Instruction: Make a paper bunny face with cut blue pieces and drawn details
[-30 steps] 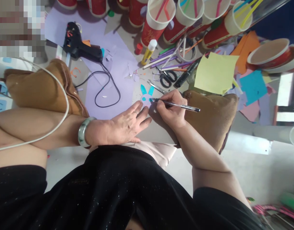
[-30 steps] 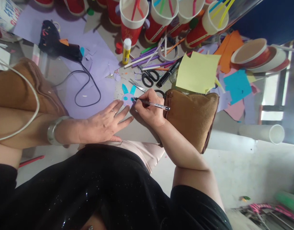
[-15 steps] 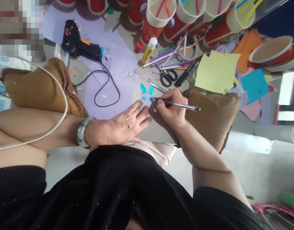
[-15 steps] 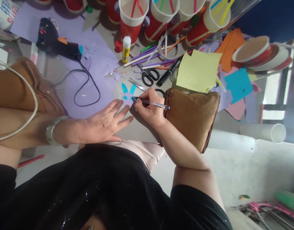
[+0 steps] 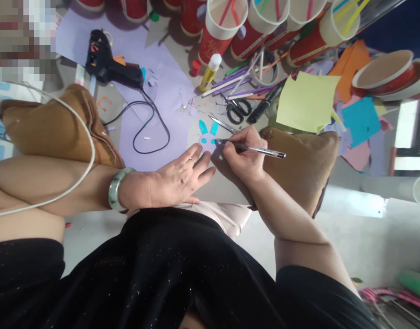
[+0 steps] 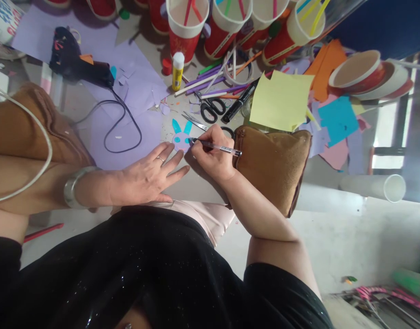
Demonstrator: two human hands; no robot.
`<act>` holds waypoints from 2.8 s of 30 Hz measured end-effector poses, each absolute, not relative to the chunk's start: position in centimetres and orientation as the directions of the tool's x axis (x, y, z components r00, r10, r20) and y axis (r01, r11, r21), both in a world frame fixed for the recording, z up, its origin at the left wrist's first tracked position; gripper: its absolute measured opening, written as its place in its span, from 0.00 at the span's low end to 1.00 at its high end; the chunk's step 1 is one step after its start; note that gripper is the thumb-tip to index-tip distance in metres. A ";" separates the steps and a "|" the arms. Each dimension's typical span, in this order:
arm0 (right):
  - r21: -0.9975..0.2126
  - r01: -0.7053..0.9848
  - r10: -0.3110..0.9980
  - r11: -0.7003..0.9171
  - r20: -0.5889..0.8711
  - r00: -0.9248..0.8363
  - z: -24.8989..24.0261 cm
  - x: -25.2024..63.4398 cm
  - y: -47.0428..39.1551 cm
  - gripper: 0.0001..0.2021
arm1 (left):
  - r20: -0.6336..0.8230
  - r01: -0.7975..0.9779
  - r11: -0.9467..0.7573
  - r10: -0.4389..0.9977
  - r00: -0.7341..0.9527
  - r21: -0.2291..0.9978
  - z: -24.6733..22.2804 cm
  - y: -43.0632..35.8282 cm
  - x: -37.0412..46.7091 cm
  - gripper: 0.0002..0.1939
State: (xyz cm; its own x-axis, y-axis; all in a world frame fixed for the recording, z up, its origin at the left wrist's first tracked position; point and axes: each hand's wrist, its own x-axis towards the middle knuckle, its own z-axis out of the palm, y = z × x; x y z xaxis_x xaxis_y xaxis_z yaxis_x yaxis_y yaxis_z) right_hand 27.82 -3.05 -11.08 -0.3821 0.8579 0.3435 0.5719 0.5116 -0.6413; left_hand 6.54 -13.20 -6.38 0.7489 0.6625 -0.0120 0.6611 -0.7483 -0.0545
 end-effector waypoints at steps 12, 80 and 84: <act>-0.650 0.547 0.848 0.527 0.362 -0.387 -11.0 27.8 -3.0 0.05 | -0.032 0.673 -0.739 0.674 0.738 -0.036 -6.4 -13.3 6.6 0.47; -0.646 0.537 0.838 0.543 0.376 -0.395 -10.7 27.7 -2.8 0.06 | 0.008 0.679 -0.733 0.679 0.734 -0.023 -6.3 -13.1 6.3 0.43; -0.646 0.529 0.833 0.551 0.385 -0.398 -10.5 27.6 -2.9 0.07 | 0.007 0.676 -0.737 0.676 0.737 -0.009 -6.4 -13.1 6.3 0.43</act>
State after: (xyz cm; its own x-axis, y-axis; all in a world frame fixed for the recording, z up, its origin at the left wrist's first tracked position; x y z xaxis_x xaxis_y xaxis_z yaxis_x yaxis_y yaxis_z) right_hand 27.60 -2.85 -10.46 -0.3979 0.8328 0.3849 0.5287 0.5510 -0.6456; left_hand 6.35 -13.10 -6.35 0.7366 0.6763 0.0073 0.6763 -0.7365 -0.0092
